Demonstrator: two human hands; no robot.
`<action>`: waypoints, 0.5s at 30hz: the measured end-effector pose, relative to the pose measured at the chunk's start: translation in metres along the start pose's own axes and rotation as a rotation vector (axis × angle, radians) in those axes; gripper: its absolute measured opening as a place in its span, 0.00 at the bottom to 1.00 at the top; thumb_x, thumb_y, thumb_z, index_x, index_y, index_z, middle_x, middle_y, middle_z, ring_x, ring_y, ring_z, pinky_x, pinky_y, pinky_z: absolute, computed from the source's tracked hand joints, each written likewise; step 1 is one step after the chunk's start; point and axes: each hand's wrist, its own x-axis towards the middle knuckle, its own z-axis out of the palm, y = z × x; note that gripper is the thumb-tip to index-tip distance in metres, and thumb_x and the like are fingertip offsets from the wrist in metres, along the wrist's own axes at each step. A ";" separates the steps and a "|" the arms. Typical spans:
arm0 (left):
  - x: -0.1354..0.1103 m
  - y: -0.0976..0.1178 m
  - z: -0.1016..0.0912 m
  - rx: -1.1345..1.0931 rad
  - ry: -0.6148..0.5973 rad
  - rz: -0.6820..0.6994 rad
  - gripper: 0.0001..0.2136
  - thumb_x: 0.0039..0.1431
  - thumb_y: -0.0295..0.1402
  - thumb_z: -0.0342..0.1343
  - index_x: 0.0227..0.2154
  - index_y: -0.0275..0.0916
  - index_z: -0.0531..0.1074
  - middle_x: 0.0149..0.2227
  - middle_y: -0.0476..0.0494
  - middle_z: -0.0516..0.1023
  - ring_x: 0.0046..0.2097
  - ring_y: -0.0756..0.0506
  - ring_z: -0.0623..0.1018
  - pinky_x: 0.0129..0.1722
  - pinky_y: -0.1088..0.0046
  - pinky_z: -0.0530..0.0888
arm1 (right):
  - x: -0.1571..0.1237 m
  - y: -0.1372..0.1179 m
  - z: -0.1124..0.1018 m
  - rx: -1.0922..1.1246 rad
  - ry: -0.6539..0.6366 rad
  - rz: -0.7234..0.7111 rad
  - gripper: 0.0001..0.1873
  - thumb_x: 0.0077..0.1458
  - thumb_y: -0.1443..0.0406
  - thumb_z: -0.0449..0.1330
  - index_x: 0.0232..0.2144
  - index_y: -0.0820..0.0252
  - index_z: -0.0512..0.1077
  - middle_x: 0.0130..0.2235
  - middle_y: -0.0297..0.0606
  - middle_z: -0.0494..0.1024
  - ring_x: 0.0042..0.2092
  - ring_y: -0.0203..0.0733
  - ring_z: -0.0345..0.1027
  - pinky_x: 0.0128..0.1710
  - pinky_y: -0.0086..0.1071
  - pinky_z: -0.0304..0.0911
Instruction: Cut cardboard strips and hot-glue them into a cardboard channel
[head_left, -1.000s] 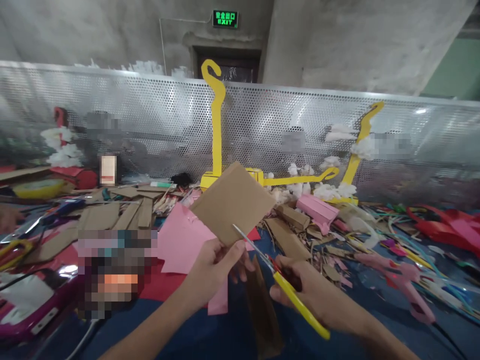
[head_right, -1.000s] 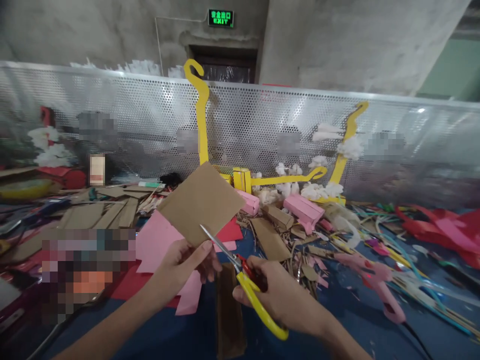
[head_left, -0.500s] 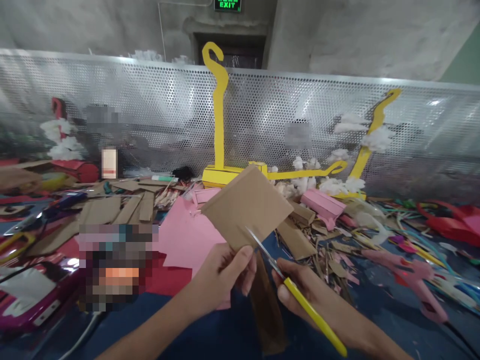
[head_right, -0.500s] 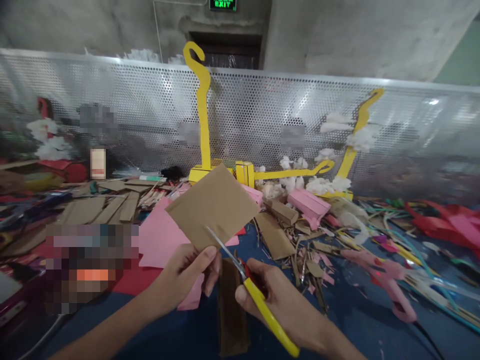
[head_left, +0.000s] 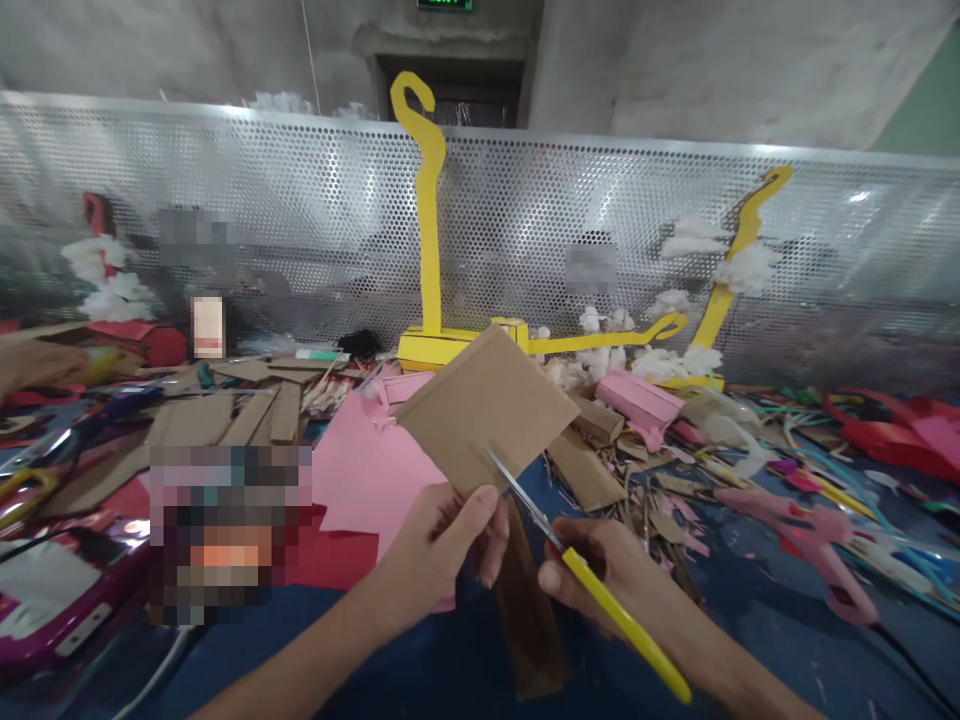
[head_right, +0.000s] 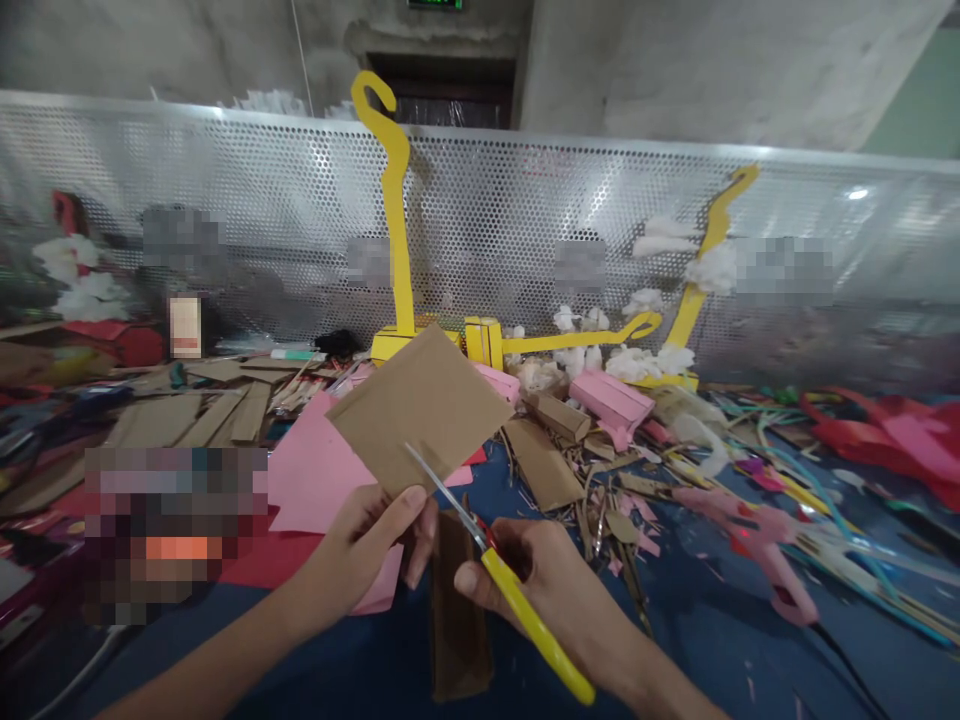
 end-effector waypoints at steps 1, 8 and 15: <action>0.000 0.001 0.000 -0.009 -0.003 0.002 0.21 0.72 0.48 0.48 0.30 0.37 0.71 0.18 0.53 0.70 0.21 0.52 0.70 0.25 0.77 0.66 | 0.000 -0.001 0.000 -0.006 0.002 0.007 0.26 0.53 0.46 0.69 0.28 0.58 0.65 0.24 0.25 0.59 0.26 0.32 0.49 0.23 0.29 0.42; -0.004 -0.002 -0.002 0.126 0.008 -0.022 0.24 0.73 0.49 0.45 0.26 0.38 0.68 0.15 0.54 0.66 0.18 0.53 0.65 0.23 0.77 0.63 | -0.002 -0.011 0.002 -0.081 0.009 -0.059 0.25 0.57 0.45 0.66 0.32 0.58 0.64 0.28 0.25 0.58 0.30 0.34 0.47 0.27 0.28 0.48; -0.007 -0.010 -0.002 0.162 -0.017 -0.070 0.27 0.72 0.52 0.44 0.23 0.38 0.66 0.15 0.56 0.62 0.16 0.56 0.59 0.17 0.80 0.56 | -0.007 -0.018 0.010 0.044 -0.019 -0.114 0.30 0.57 0.39 0.61 0.41 0.59 0.67 0.34 0.31 0.63 0.33 0.37 0.54 0.32 0.29 0.57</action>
